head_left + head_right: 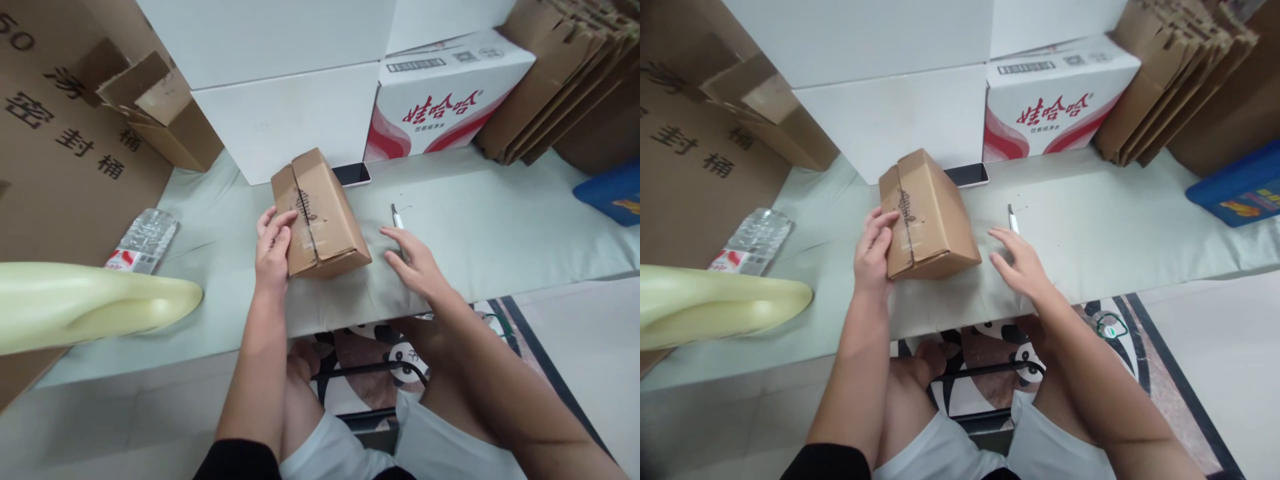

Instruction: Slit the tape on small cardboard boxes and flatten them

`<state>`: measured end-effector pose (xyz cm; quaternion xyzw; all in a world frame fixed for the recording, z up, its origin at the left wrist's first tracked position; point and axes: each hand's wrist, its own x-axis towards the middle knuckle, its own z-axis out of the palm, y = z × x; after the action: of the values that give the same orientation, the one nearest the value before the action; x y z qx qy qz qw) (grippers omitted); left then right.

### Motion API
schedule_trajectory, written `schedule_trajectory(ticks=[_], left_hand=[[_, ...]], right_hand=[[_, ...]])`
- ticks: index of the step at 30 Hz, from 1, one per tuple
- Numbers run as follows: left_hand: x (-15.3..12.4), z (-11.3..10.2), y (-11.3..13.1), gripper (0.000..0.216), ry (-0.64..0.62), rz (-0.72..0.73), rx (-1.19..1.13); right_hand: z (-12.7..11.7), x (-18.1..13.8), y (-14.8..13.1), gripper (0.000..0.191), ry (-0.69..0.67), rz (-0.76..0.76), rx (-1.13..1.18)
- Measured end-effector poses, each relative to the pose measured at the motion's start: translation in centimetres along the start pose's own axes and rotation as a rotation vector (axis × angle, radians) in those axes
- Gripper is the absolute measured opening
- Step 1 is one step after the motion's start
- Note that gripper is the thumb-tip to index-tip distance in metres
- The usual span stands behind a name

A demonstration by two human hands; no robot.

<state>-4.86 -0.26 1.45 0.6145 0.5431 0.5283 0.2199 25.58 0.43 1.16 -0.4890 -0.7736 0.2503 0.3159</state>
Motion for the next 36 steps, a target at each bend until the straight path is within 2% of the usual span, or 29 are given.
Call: schedule_trajectory(ticks=[1, 3, 5, 7, 12, 16, 19, 24, 30, 36], left_hand=[[-0.1, 0.0, 0.7, 0.047, -0.028, -0.044, -0.033], [-0.3, 0.3, 2.3, 0.066, -0.144, -0.094, -0.09], [-0.5, 0.7, 3.8, 0.086, -0.217, -0.096, -0.073], [-0.7, 1.0, 4.6, 0.095, -0.244, -0.106, -0.081], [-0.5, 0.9, 4.1, 0.102, -0.254, -0.136, -0.311], [-0.3, 0.9, 2.6, 0.089, -0.171, -0.139, -0.466], [-0.3, 1.2, 1.9, 0.069, -0.068, -0.157, -0.454], [-0.1, 1.1, 1.5, 0.05, 0.025, -0.117, -0.248], [-0.1, 0.4, 1.3, 0.054, 0.218, -0.119, 0.033], [-0.2, 0.3, 0.9, 0.049, 0.286, -0.093, 0.189]], right_hand=[[0.4, -0.2, -0.5, 0.053, -0.054, -0.039, 0.086], [1.1, -0.7, -1.2, 0.062, -0.135, -0.074, 0.249], [1.8, -1.0, -1.6, 0.059, -0.161, -0.083, 0.378], [2.2, -1.2, -1.7, 0.051, -0.146, -0.087, 0.44], [2.6, -1.4, -1.2, 0.045, -0.109, -0.072, 0.449], [2.7, -1.4, -0.8, 0.053, -0.047, -0.063, 0.456], [2.9, -1.3, -0.6, 0.055, 0.02, -0.046, 0.464], [3.0, -1.1, -0.3, 0.054, 0.068, 0.022, 0.44], [2.7, -0.8, -0.5, 0.049, 0.117, 0.046, 0.446], [2.8, -0.7, -0.3, 0.049, 0.138, 0.145, 0.468]])
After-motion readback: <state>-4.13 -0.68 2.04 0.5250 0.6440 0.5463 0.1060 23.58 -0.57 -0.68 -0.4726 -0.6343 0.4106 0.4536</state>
